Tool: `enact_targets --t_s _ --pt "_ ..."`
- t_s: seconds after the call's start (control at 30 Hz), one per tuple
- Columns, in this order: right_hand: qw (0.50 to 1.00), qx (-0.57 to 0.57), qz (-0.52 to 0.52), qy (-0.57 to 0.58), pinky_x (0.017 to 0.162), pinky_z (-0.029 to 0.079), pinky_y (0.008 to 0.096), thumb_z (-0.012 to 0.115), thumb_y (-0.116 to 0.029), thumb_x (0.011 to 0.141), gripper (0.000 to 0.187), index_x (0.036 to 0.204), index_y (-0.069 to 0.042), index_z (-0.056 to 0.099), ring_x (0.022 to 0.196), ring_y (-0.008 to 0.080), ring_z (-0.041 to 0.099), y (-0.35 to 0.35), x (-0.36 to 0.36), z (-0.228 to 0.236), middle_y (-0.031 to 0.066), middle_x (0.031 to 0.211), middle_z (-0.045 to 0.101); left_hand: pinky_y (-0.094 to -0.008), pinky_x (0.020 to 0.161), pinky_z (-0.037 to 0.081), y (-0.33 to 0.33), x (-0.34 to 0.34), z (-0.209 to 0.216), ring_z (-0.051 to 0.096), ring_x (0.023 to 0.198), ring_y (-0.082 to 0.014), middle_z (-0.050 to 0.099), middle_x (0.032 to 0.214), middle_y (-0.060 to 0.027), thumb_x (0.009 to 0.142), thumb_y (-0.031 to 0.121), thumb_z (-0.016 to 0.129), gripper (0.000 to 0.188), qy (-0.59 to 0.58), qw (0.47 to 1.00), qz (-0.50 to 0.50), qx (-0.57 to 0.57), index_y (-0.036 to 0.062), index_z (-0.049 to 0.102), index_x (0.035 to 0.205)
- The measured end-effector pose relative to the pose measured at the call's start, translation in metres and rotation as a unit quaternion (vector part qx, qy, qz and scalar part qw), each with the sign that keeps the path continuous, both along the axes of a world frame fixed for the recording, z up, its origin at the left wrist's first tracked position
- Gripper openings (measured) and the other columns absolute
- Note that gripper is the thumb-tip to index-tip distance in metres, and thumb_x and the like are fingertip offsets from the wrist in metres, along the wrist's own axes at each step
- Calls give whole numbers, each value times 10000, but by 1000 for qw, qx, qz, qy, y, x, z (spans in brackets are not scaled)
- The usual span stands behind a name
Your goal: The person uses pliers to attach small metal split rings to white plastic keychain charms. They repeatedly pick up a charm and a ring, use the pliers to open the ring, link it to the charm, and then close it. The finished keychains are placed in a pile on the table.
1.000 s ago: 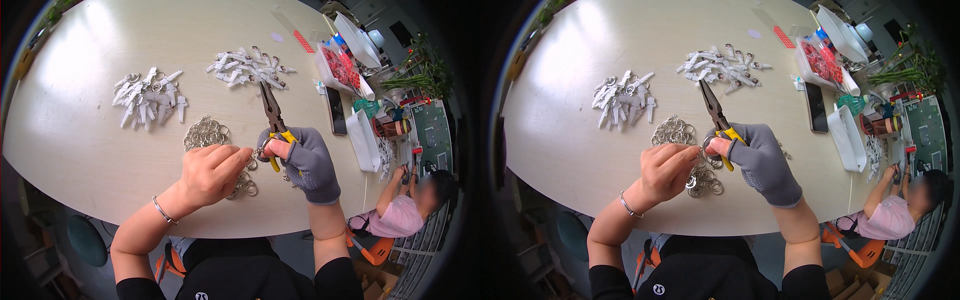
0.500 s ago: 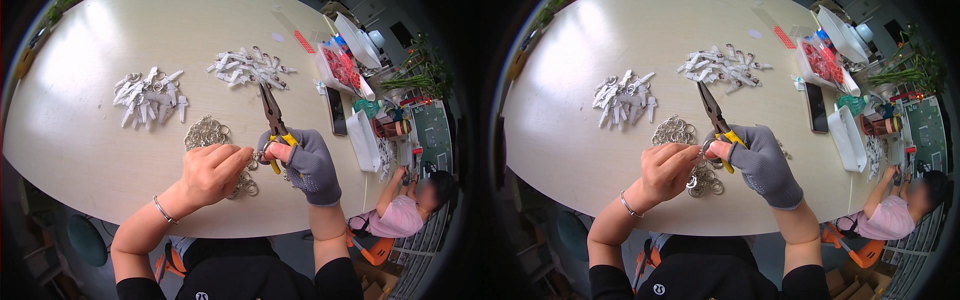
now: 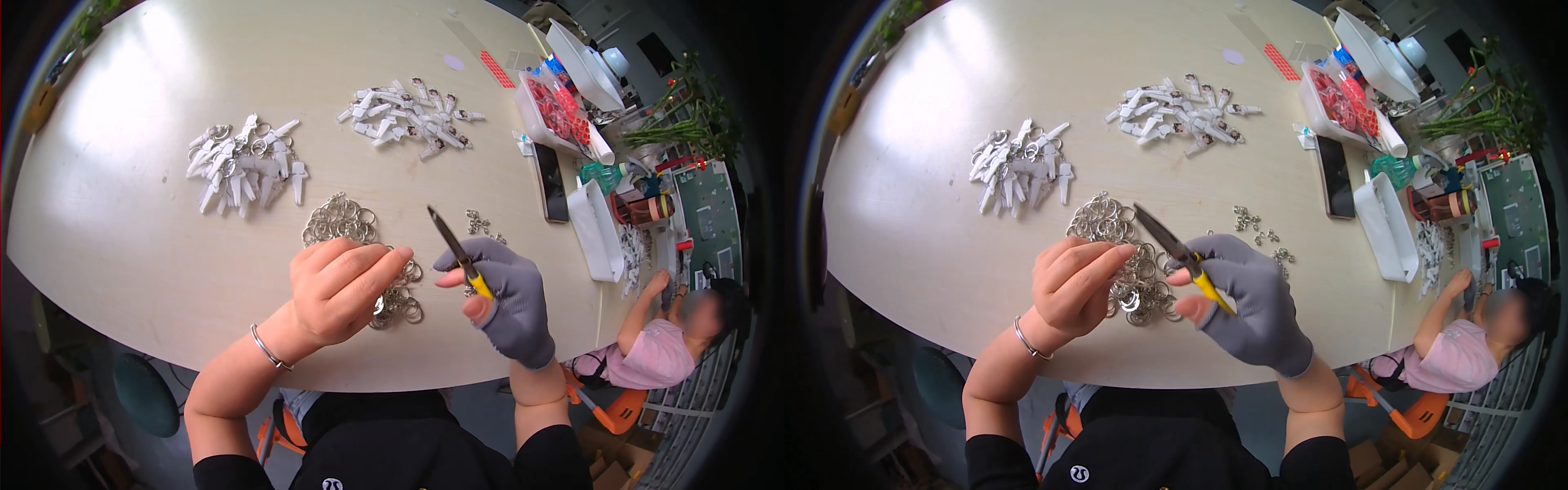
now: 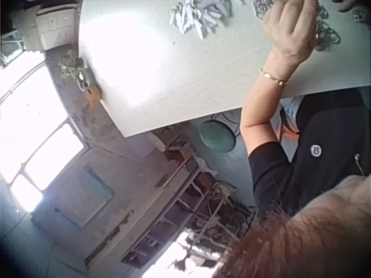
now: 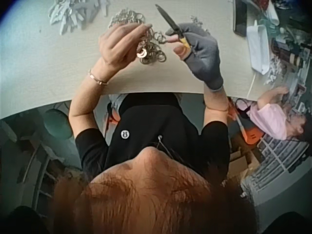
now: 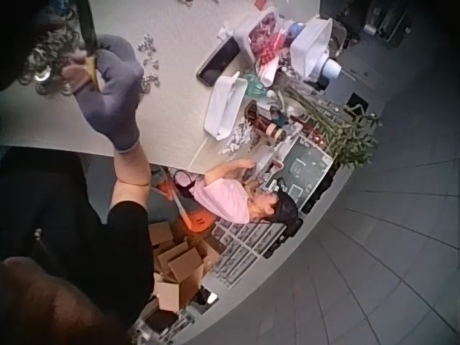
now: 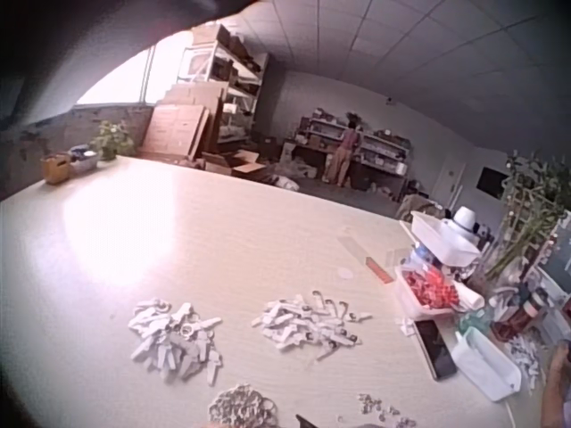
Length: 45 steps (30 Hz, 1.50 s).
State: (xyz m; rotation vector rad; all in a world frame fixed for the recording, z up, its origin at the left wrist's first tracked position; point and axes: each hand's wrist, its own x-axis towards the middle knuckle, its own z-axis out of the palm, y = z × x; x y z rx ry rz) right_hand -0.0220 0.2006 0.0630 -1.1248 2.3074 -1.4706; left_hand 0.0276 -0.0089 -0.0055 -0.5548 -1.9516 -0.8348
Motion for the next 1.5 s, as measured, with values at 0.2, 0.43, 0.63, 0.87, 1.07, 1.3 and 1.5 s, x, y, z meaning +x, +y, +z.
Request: enact_targets --t_s 0.2,0.43,0.63,0.87,1.07,1.3,1.5 --pt "984 85 58 149 686 495 377 809 -235 698 320 722 -7 586 800 318 611 11 10 2 142 935 637 -276 556 457 -4 1 0 584 681 -172 631 846 -40 644 76 739 373 31 999 0 -17 24 709 1012" --pt "975 101 36 194 673 496 392 792 -212 696 287 728 -22 580 789 320 611 8 15 4 127 907 632 -285 585 480 -4 2 1 584 700 -170 629 855 -41 651 79 753 370 31 999 2 -30 24 714 1014" --pt "966 106 29 233 667 490 388 783 -222 711 274 735 -37 582 792 308 611 8 19 1 118 904 625 -284 591 486 -6 2 2 584 714 -170 633 865 -44 660 63 746 357 35 999 -3 -34 13 711 1012" --pt "948 148 -8 280 694 467 394 772 -203 732 247 756 -42 587 812 295 604 11 32 -4 101 916 601 -288 600 489 -8 2 6 585 733 -171 643 882 -54 660 43 732 360 42 997 -5 -64 9 710 1017" --pt "939 137 -24 314 690 460 391 768 -180 735 228 782 -34 598 819 287 601 11 35 -11 106 922 597 -288 602 498 -9 4 8 600 726 -181 660 893 -70 668 35 723 351 40 997 -10 -70 -6 703 1015" --pt "922 155 -44 351 709 468 401 772 -189 735 235 784 -32 605 836 295 598 10 34 -12 112 946 597 -311 604 540 -9 6 7 659 684 -216 694 909 -147 705 -3 708 251 36 998 -26 -46 -27 658 950" --pt "946 147 -31 288 761 481 407 784 -211 728 237 759 -39 623 901 311 590 11 30 -5 119 992 614 -343 663 553 -8 15 7 666 730 -239 708 945 -106 764 -69 651 287 -18 999 -18 -28 46 586 1020"
